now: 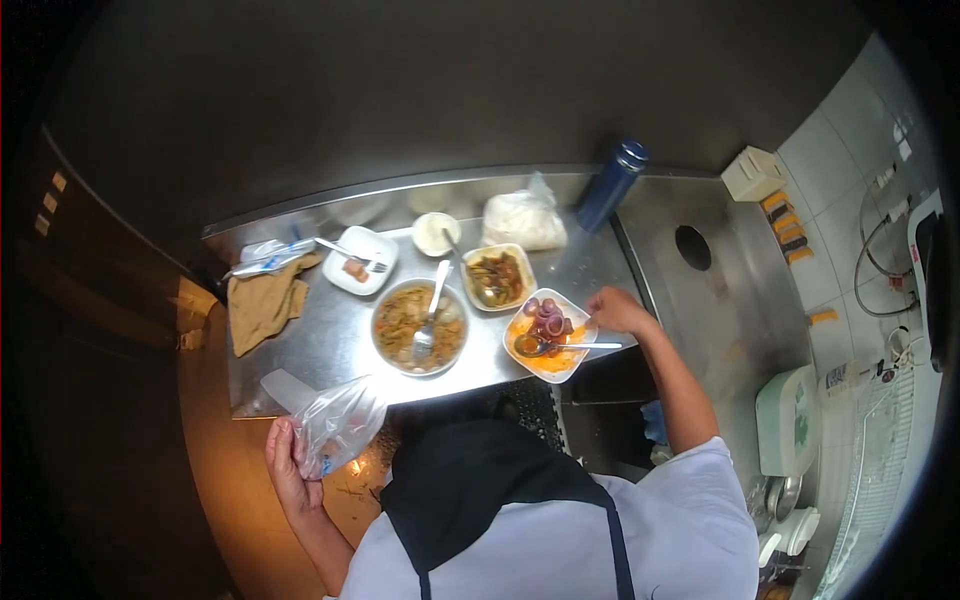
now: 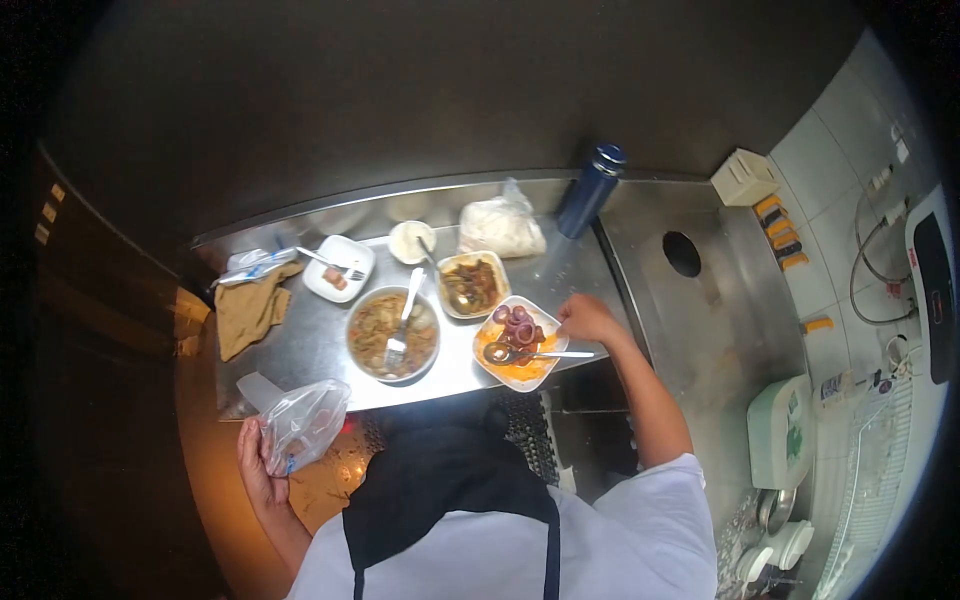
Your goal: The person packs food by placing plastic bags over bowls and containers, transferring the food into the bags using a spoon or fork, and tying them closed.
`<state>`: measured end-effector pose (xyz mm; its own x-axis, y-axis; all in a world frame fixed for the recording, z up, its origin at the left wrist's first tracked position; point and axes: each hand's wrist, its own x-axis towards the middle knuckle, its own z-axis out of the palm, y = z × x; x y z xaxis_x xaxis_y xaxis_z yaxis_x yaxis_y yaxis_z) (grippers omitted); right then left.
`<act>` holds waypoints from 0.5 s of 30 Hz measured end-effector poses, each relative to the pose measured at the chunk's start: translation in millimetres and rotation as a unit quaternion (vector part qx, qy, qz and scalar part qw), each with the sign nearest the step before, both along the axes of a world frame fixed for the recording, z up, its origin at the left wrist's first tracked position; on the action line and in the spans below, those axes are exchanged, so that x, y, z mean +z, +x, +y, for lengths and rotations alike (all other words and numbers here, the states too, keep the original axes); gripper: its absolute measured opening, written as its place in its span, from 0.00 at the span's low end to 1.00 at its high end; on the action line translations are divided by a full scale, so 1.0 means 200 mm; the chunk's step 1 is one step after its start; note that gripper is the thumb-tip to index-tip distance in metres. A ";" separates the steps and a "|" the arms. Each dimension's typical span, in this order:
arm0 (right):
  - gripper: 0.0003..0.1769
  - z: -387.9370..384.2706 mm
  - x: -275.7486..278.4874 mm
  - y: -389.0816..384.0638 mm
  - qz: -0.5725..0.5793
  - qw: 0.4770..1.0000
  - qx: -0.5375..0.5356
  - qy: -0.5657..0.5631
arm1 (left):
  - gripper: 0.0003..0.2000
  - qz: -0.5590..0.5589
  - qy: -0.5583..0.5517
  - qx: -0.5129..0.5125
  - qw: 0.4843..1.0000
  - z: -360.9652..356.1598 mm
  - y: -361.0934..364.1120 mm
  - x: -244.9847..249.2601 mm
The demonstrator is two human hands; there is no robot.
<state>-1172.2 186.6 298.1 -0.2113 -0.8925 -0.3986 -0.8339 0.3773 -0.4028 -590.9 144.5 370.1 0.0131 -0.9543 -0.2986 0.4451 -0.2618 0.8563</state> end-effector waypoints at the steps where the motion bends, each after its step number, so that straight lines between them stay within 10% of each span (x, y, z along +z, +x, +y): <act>1: 0.14 0.04 -0.07 -0.13 0.007 1.000 -0.005 0.023 | 0.08 0.014 0.009 -0.019 1.000 0.04 -0.10 0.02; 11: 0.15 0.03 -0.47 -0.59 -0.045 0.998 -0.039 0.008 | 0.07 0.037 0.032 -0.044 0.998 0.40 -0.94 0.17; 15: 0.13 0.11 -0.13 -0.33 0.074 0.965 -0.025 -0.251 | 0.05 -0.003 0.043 -0.104 0.994 0.45 -1.09 0.14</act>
